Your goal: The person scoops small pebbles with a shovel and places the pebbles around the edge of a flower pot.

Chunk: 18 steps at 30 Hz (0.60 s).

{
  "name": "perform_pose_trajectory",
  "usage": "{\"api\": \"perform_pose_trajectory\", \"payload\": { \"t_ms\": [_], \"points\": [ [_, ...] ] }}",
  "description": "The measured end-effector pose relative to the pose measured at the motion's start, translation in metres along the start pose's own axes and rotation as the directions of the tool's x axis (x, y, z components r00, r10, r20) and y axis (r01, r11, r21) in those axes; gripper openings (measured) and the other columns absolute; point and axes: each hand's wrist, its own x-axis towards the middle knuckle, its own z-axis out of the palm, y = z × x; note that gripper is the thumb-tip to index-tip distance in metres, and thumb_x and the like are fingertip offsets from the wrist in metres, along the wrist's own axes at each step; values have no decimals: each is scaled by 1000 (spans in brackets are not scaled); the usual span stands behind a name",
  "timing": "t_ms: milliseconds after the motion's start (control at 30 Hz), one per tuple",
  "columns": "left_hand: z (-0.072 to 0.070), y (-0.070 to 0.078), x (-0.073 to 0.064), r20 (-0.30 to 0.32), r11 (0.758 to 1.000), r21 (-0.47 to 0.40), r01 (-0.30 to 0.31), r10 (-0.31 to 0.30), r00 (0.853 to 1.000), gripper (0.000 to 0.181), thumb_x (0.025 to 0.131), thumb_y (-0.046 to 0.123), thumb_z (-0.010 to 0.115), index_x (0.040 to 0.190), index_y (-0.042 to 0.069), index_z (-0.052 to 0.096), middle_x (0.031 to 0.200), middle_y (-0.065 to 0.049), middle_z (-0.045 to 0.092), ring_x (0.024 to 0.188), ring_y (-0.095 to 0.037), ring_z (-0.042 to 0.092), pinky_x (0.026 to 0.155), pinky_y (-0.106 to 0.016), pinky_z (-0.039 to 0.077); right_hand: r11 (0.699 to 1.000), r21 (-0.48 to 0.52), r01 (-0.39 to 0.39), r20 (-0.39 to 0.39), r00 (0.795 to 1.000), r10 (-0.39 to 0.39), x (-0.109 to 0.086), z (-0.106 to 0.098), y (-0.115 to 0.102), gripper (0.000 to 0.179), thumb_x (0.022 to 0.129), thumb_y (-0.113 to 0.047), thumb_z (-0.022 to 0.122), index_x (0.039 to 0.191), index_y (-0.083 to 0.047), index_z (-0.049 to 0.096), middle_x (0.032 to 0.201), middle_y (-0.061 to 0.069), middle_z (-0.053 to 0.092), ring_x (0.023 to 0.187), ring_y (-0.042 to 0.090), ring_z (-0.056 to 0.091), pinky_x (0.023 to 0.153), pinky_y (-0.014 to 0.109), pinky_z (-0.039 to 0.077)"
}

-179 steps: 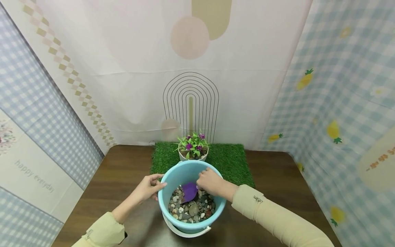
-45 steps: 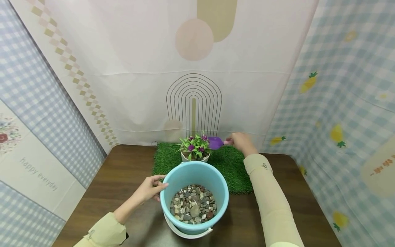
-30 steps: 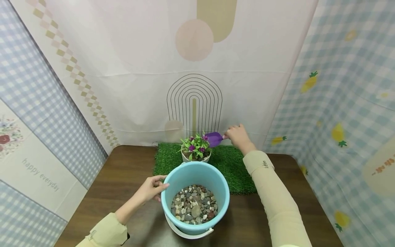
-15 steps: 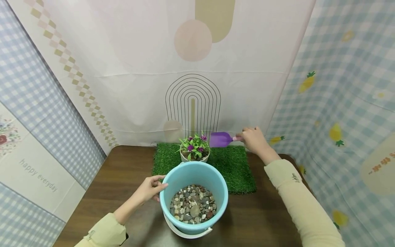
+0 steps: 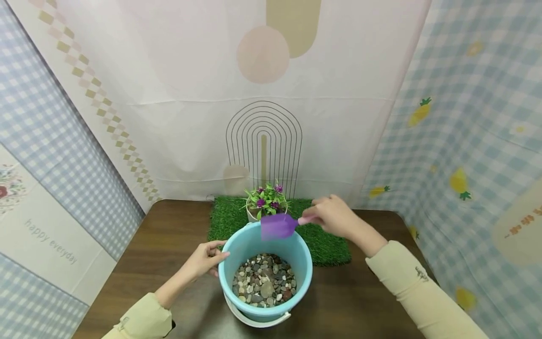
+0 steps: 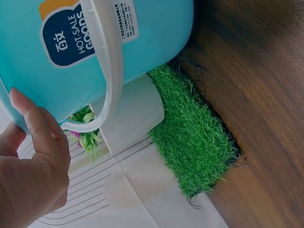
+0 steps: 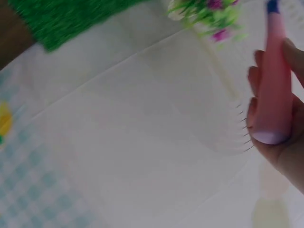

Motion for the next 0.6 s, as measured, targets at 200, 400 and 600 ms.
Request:
{"api": "perform_pose_trajectory", "payload": {
  "t_ms": [200,400,600],
  "points": [
    [1,0,-1,-12,1000,9,-8,8,1000,51,92,13,61,134,-9,45,89,-27,63,54,-15,64,52,-36,61,994,-74,86,72,994,-81,-4,26,-41,16,72,-22,77,88,-25,76,75,-7,66,63,4,49,59,15,27],
    [2,1,-1,-8,1000,9,-10,10,1000,51,92,13,61,134,-10,44,89,-27,63,54,-14,64,52,-35,61,920,-348,182,98,983,-158,3,67,-70,7,74,-34,74,78,-28,75,69,-6,61,59,10,48,55,19,27],
    [2,-1,1,-1,1000,-1,-7,7,1000,51,92,14,61,134,-10,44,89,-28,63,53,-12,63,52,-34,61,947,-272,170,111,983,-144,10,98,-75,18,84,-36,63,73,-26,72,60,-5,50,53,11,35,56,20,14]
  ]
}}
